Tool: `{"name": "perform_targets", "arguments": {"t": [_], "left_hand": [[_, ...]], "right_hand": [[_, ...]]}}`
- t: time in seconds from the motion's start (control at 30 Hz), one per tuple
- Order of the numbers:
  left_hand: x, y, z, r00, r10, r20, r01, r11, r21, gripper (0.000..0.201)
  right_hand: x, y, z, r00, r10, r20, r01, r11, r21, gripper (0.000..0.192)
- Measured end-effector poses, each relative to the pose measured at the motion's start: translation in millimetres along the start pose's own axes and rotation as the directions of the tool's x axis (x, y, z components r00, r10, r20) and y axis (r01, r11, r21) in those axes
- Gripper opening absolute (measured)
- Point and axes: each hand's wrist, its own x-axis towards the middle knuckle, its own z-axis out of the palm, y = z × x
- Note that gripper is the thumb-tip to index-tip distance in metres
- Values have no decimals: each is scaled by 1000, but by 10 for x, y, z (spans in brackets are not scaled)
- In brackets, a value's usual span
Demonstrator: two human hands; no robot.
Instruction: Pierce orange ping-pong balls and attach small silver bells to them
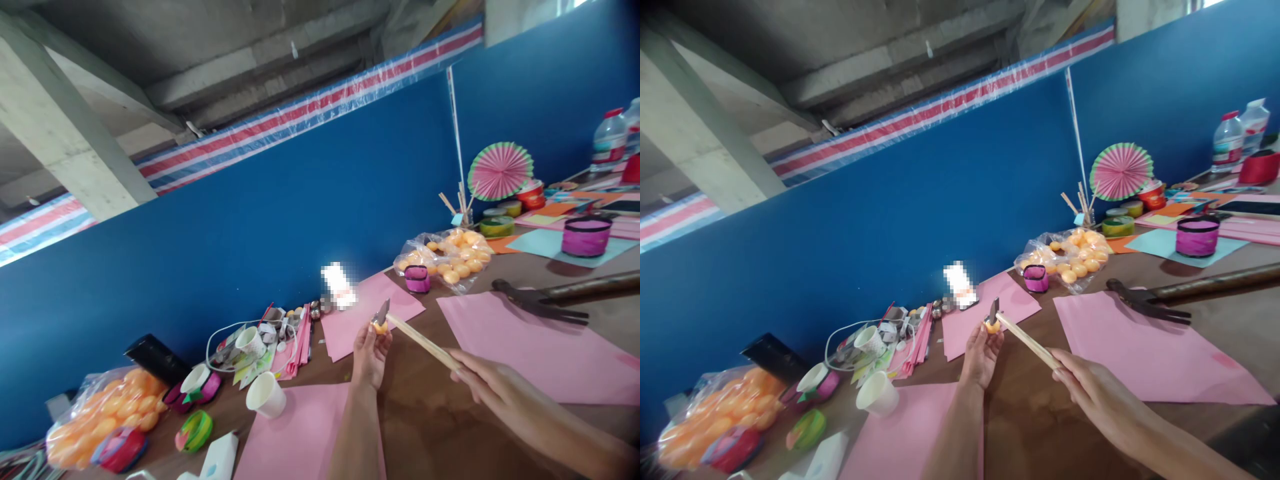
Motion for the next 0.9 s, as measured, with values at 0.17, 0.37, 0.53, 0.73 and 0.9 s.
{"name": "perform_targets", "arguments": {"t": [0.17, 0.37, 0.53, 0.73, 0.9], "left_hand": [[1, -5, -14, 999, 14, 32, -13, 1000, -23, 30], [-6, 5, -5, 1000, 12, 24, -11, 999, -49, 34], [-19, 21, 11, 1000, 15, 27, -14, 999, -33, 30], [-25, 9, 16, 1000, -13, 15, 13, 1000, 25, 27], [-19, -4, -5, 1000, 0, 18, 0, 1000, -9, 32]], "right_hand": [[30, -13, -13, 1000, 0, 9, 0, 1000, 8, 32], [26, -67, -40, 1000, 1, 19, -1, 1000, 13, 31], [17, -30, -39, 1000, 2, 11, -2, 1000, -18, 31], [1, 8, 10, 1000, 10, -1, -10, 1000, -15, 31], [22, -52, -16, 999, 22, 25, -22, 1000, 0, 29]]}}
